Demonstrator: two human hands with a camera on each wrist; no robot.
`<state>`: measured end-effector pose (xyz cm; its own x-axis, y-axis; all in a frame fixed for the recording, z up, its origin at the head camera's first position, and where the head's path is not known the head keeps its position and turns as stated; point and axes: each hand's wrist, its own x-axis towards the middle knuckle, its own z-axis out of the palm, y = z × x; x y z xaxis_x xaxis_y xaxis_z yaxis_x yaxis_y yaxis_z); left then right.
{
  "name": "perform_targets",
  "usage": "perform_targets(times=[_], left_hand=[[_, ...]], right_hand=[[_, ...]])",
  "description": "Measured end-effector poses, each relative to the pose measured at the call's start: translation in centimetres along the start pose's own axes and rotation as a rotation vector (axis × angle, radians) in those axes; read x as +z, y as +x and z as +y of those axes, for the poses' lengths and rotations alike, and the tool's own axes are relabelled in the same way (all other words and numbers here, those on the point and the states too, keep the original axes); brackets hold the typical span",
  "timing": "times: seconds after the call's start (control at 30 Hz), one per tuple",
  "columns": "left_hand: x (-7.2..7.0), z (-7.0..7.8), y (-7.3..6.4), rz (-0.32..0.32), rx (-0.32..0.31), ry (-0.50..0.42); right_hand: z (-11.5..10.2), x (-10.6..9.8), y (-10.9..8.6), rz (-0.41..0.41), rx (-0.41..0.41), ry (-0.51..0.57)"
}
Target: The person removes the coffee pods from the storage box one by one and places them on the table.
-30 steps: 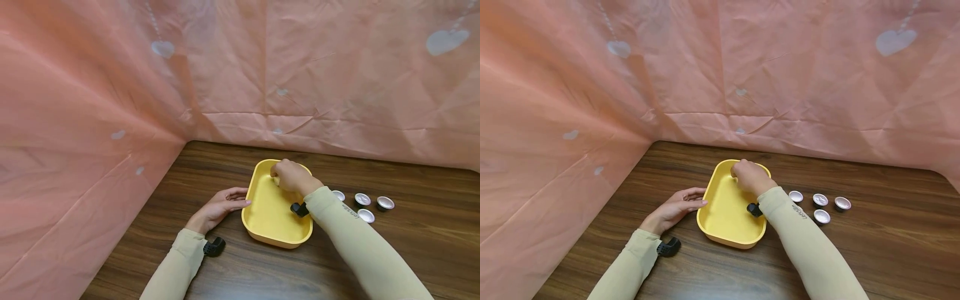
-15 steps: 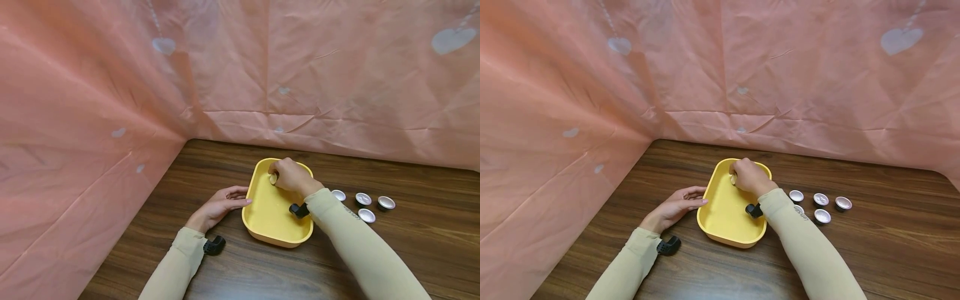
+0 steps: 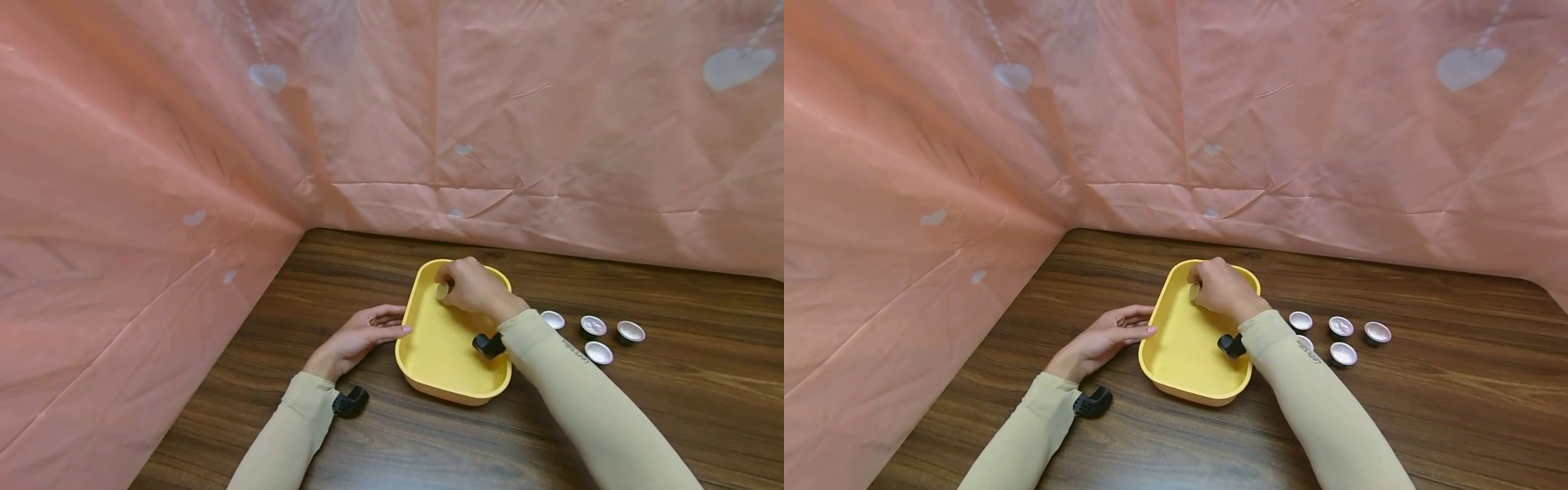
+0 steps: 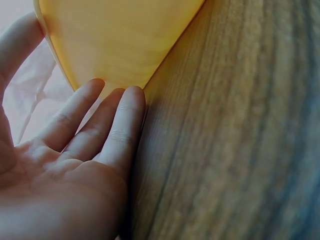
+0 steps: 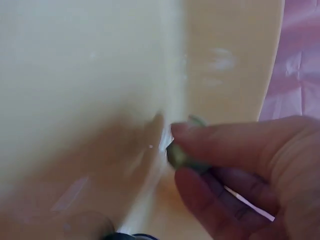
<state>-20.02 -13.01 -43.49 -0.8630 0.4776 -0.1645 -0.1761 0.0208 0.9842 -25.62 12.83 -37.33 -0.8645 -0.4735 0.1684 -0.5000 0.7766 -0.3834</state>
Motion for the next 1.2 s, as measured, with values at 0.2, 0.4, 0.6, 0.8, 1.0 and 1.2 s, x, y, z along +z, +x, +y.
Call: perform_targets(times=[0.2, 0.4, 0.6, 0.8, 1.0, 1.2], left_hand=[[-0.1, 0.1, 0.1, 0.012, -0.006, -0.001], [-0.2, 0.2, 0.2, 0.010, -0.007, 0.002], [-0.3, 0.2, 0.3, 0.013, -0.012, 0.005], [-0.3, 0.2, 0.4, 0.007, -0.011, 0.009], [-0.4, 0.3, 0.3, 0.022, -0.020, 0.013], [-0.6, 0.4, 0.1, 0.027, -0.021, 0.012]], right_hand=[[-0.8, -1.3, 0.3, 0.064, 0.023, 0.110], [-1.4, -2.8, -0.1, 0.089, 0.058, 0.206], [-1.7, -3.6, -1.1, 0.123, 0.090, 0.303], [-1.9, -4.6, -2.9, 0.136, 0.142, 0.427], [-2.0, -5.4, -4.7, 0.166, 0.150, 0.623], [-2.5, -5.1, -6.3, 0.202, 0.113, 0.834]])
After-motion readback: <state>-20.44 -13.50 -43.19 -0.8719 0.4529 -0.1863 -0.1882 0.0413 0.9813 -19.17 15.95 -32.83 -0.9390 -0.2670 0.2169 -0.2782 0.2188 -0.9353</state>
